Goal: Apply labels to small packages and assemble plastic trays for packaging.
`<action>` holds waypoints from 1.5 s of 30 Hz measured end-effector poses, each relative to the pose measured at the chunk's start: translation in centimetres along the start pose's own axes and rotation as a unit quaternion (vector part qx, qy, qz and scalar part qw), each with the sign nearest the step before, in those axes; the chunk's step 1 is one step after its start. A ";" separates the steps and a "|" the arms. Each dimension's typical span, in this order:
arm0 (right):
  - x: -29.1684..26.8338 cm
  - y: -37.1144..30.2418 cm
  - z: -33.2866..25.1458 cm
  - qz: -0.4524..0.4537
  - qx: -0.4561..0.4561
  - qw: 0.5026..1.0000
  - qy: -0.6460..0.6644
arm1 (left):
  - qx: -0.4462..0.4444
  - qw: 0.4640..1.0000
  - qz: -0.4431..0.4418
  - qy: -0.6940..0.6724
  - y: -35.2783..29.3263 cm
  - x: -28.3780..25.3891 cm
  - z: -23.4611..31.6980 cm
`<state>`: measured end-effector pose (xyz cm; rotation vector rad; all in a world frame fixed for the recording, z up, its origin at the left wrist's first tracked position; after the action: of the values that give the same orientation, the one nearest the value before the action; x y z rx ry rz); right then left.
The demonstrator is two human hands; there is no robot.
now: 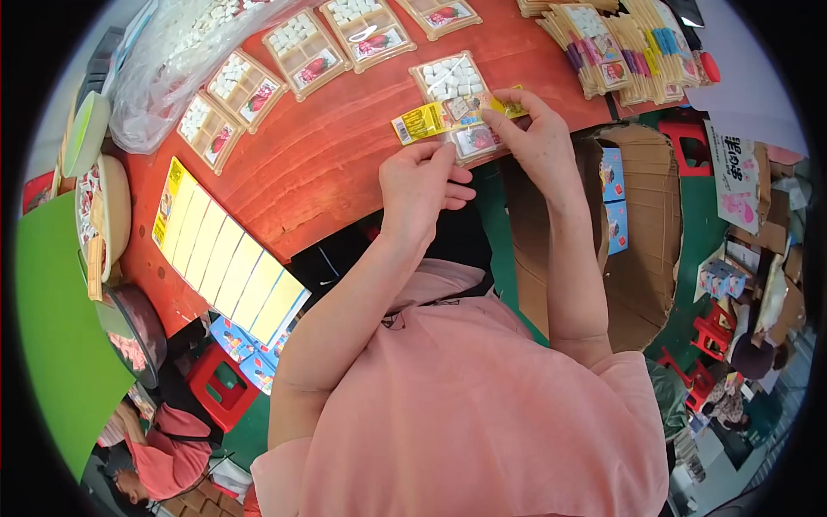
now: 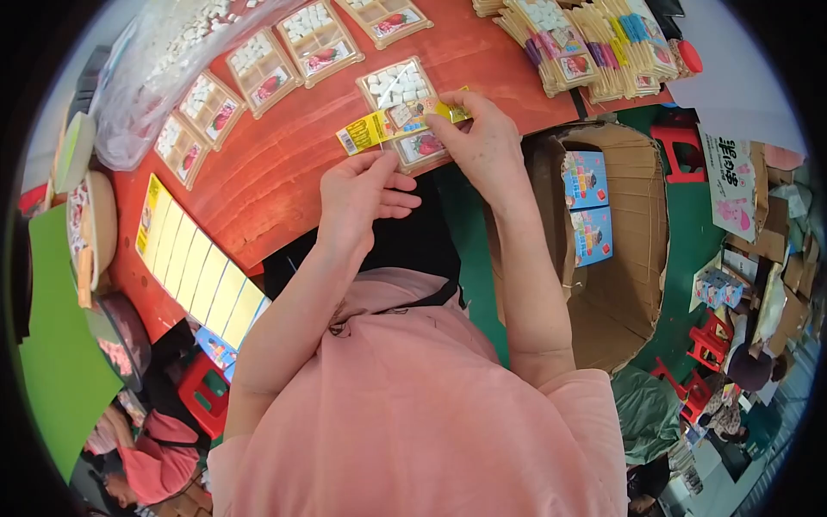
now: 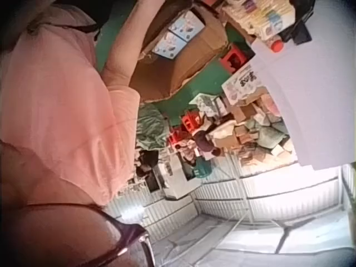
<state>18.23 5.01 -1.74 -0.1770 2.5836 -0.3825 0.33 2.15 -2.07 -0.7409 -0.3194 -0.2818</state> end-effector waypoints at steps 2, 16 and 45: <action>0.0 -0.3 -0.4 0.026 -0.016 0.999 -0.037 | 0.003 1.000 0.005 0.022 -0.1 0.0 -0.1; -0.1 0.3 -1.0 0.038 -0.036 0.992 -0.112 | 0.030 0.992 0.032 -0.114 -3.4 1.2 -2.3; 0.5 0.0 -1.9 0.035 -0.014 0.992 -0.123 | 0.057 0.981 0.081 0.169 -2.8 -1.6 2.4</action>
<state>16.77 5.31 -0.37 -0.1326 2.3466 -0.2799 -2.56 2.08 0.75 -0.5904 0.0474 -0.2275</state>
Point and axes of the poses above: each hand's wrist, its own y-axis towards the middle knuckle, its own x-axis out of the palm, z = x × y, the point moved 3 cm from there along y, towards the middle knuckle, and after that the axes turned 15 degrees about -z, right-handed, at the moved point
